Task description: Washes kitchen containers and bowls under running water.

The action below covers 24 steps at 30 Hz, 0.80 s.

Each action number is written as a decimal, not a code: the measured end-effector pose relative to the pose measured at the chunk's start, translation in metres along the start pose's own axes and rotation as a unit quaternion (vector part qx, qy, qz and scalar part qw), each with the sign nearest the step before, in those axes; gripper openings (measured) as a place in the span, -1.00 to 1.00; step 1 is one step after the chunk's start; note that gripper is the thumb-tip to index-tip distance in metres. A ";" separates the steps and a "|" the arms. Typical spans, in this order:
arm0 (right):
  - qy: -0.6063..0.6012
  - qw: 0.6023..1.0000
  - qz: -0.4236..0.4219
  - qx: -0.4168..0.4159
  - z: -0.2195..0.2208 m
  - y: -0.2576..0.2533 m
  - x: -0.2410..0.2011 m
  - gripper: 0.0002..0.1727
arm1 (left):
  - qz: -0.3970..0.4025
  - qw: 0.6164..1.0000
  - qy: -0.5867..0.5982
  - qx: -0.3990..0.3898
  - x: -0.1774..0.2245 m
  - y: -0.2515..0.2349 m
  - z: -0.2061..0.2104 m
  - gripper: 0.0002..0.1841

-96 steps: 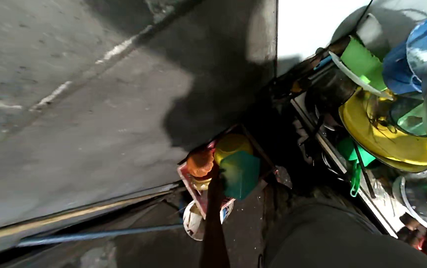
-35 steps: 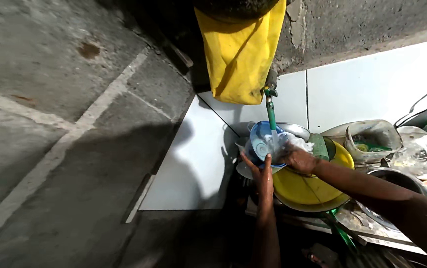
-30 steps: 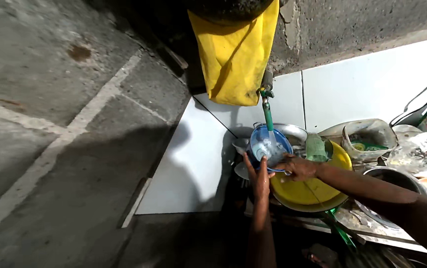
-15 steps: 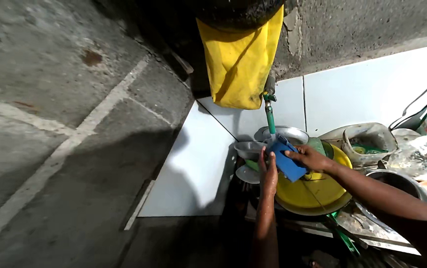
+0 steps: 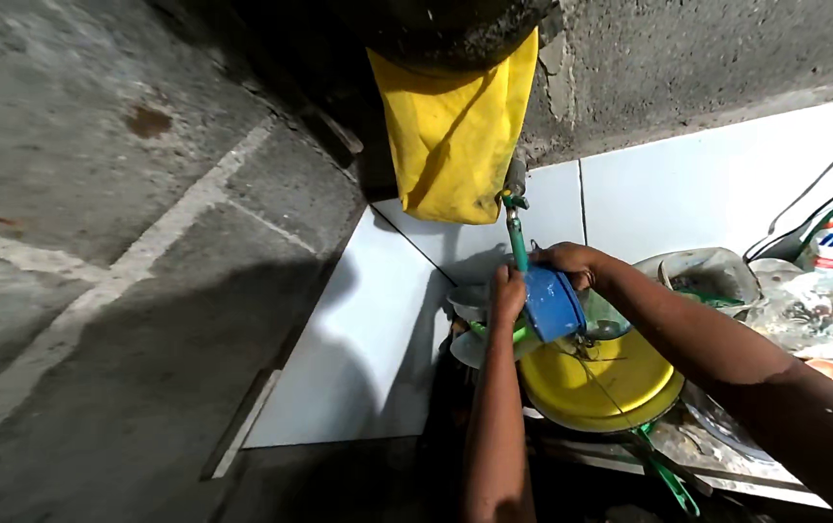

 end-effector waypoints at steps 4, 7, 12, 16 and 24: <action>-0.053 0.995 -0.053 0.070 -0.001 -0.003 0.010 -0.54 | 0.107 0.986 0.110 0.058 -0.012 0.013 0.013 -0.50; -0.092 0.988 -0.063 0.108 0.005 -0.003 0.025 -0.47 | 0.119 0.976 0.137 0.116 -0.032 0.023 0.022 -0.45; -0.148 0.973 -0.077 0.160 -0.006 0.011 0.038 -0.48 | -0.111 0.969 0.211 0.066 -0.071 0.040 0.037 -0.29; -0.108 0.984 -0.050 0.136 -0.025 0.024 0.050 -0.50 | -0.151 0.961 0.230 -0.016 -0.077 0.025 0.049 -0.34; 0.063 0.995 -0.019 0.070 -0.049 0.029 0.044 -0.54 | -0.191 0.954 0.232 0.005 -0.071 0.009 0.040 -0.33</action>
Point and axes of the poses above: each hand's wrist, its own y-axis away from the middle knuckle, its own z-axis out of the palm, x = y × z, the point moved 7 cm from there along -y, towards the middle knuckle, and after that the axes turned 2 degrees about -z, right-handed, at the moved point
